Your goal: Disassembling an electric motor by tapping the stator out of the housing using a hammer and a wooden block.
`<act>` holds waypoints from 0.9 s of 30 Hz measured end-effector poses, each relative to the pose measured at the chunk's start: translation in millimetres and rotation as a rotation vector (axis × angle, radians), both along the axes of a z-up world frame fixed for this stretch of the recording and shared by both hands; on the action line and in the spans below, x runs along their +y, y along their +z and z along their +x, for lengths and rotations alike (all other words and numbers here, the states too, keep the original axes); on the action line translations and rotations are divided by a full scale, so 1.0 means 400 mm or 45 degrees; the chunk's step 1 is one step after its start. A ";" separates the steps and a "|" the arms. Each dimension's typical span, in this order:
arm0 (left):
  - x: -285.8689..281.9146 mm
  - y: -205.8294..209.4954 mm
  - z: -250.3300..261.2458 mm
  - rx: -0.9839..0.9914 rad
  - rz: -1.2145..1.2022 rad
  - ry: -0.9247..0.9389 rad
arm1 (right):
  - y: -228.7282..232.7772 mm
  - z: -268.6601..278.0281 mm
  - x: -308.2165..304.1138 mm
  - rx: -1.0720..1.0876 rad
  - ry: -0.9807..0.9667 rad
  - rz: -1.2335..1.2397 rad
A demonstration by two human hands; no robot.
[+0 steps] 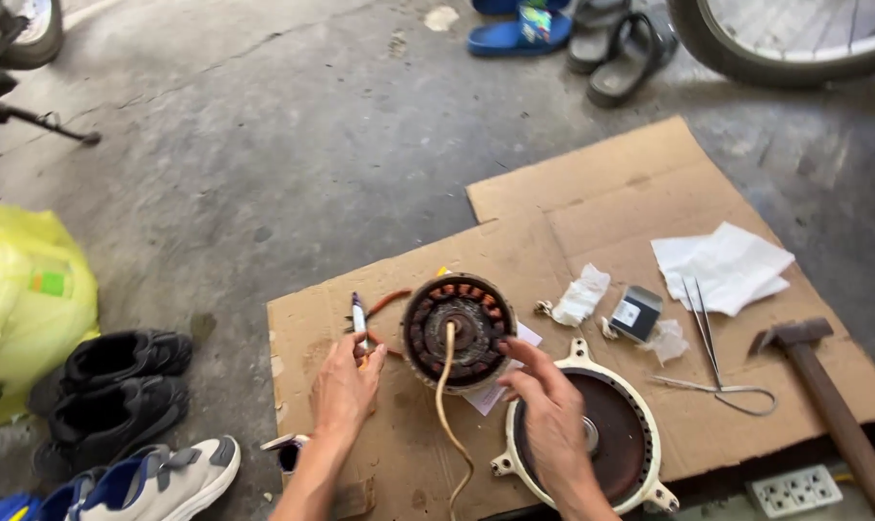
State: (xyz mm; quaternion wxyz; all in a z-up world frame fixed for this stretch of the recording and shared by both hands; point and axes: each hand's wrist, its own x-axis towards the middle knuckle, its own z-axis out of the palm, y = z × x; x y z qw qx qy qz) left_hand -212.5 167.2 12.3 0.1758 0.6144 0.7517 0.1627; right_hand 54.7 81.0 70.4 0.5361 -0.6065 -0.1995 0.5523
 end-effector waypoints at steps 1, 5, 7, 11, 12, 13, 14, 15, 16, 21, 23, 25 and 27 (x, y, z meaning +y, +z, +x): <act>-0.004 0.069 0.040 0.022 -0.020 -0.024 | -0.017 0.000 0.014 0.022 -0.024 -0.020; 0.013 0.251 0.173 -0.101 -0.217 -0.236 | -0.078 0.000 0.087 0.301 0.163 -0.103; 0.029 0.259 0.216 -0.059 -0.295 -0.307 | -0.102 -0.001 0.111 0.372 0.227 -0.104; 0.044 0.230 0.304 -0.137 -0.317 -0.124 | -0.144 0.008 0.132 0.509 0.239 -0.093; 0.037 0.227 0.328 -0.255 -0.270 -0.030 | -0.156 0.010 0.129 0.516 0.265 -0.090; 0.034 0.211 0.337 -0.246 -0.286 -0.026 | -0.155 0.016 0.130 0.527 0.264 -0.105; 0.032 0.198 0.345 -0.275 -0.206 0.010 | -0.151 0.021 0.134 0.512 0.292 -0.094; 0.030 0.189 0.351 -0.303 -0.127 0.046 | -0.144 0.025 0.138 0.497 0.320 -0.083; 0.027 0.190 0.358 -0.293 -0.127 0.049 | -0.158 0.019 0.139 0.507 0.323 -0.083; 0.018 0.196 0.385 -0.211 -0.155 0.153 | -0.190 -0.004 0.134 0.705 0.238 -0.123; 0.018 0.201 0.397 -0.215 -0.174 0.166 | -0.207 -0.022 0.121 0.770 0.204 -0.112; 0.015 0.195 0.402 -0.222 -0.197 0.178 | -0.212 -0.031 0.113 0.831 0.168 -0.102; 0.012 0.184 0.399 -0.297 -0.181 0.202 | -0.201 -0.033 0.112 0.891 0.168 -0.164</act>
